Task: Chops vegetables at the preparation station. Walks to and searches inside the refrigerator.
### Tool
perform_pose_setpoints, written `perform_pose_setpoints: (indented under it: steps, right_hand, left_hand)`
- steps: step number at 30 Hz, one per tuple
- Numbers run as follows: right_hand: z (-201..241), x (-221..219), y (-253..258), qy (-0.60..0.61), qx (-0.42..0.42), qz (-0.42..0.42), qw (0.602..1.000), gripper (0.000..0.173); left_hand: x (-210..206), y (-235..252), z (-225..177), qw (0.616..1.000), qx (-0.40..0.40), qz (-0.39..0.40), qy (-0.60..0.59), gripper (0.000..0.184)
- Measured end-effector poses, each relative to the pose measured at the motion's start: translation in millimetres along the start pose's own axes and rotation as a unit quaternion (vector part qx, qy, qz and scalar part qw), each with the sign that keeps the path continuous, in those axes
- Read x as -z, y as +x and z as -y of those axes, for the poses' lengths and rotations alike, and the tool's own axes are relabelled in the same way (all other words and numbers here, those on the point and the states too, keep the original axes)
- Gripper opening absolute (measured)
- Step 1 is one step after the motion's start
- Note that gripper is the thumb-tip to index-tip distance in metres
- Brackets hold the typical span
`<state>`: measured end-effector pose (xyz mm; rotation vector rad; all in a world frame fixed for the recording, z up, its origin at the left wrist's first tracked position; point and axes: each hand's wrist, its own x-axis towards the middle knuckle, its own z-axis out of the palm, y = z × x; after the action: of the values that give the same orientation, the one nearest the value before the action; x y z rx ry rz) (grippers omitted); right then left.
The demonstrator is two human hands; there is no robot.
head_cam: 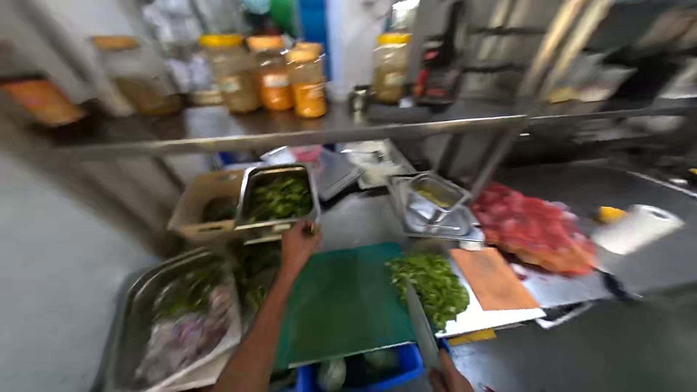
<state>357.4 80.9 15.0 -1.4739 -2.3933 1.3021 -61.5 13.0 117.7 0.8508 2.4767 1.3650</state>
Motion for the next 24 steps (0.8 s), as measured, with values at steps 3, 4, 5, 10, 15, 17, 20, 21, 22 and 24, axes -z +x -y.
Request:
perform_pose_setpoints:
  steps: [3, 4, 5, 10, 15, 17, 20, 21, 22, 24]
  right_hand:
    - [7.6, -4.2, -0.2, -0.013, -0.009, 0.036, 0.999, 0.057]
    - [10.5, -7.2, -0.6, -0.009, -0.007, 0.045, 0.999, 0.056]
    - [13.6, -9.8, 0.3, -0.004, -0.004, 0.050, 0.999, 0.052]
    - [25.1, -21.8, 4.2, 0.011, 0.006, 0.063, 0.998, 0.044]
    - [35.9, -28.7, 4.7, -0.035, 0.010, 0.119, 0.992, 0.049]
    - [43.3, -27.0, 8.0, -0.061, 0.014, 0.132, 0.989, 0.050]
    - [52.0, -26.7, 15.9, -0.083, 0.039, 0.133, 0.987, 0.043]
    - [57.6, -28.1, 17.6, -0.084, 0.044, 0.138, 0.986, 0.042]
    - [63.0, -29.0, 18.5, -0.084, 0.047, 0.143, 0.985, 0.042]
    - [71.9, -29.7, 17.5, -0.070, 0.047, 0.147, 0.986, 0.046]
  left_hand:
    - [63.3, 50.6, -2.6, 0.997, -0.018, -0.054, 0.057, 0.049]
    - [77.2, 57.1, 1.6, 0.993, -0.015, -0.057, 0.104, 0.056]
    - [86.5, 56.4, 5.4, 0.986, -0.009, -0.060, 0.152, 0.054]
    - [68.4, -31.5, 61.0, 0.930, 0.101, 0.090, 0.342, 0.027]
    - [44.1, -88.5, 107.4, 0.841, 0.202, 0.240, 0.442, 0.043]
    - [48.1, -86.2, 112.9, 0.851, 0.153, 0.238, 0.443, 0.041]
    - [54.5, -70.1, 118.4, 0.865, 0.122, 0.216, 0.437, 0.031]
    - [59.2, -68.0, 120.9, 0.866, 0.119, 0.213, 0.435, 0.029]
    - [63.4, -67.5, 124.2, 0.876, 0.108, 0.204, 0.423, 0.027]
    - [68.8, -70.8, 125.6, 0.919, 0.074, 0.166, 0.350, 0.032]
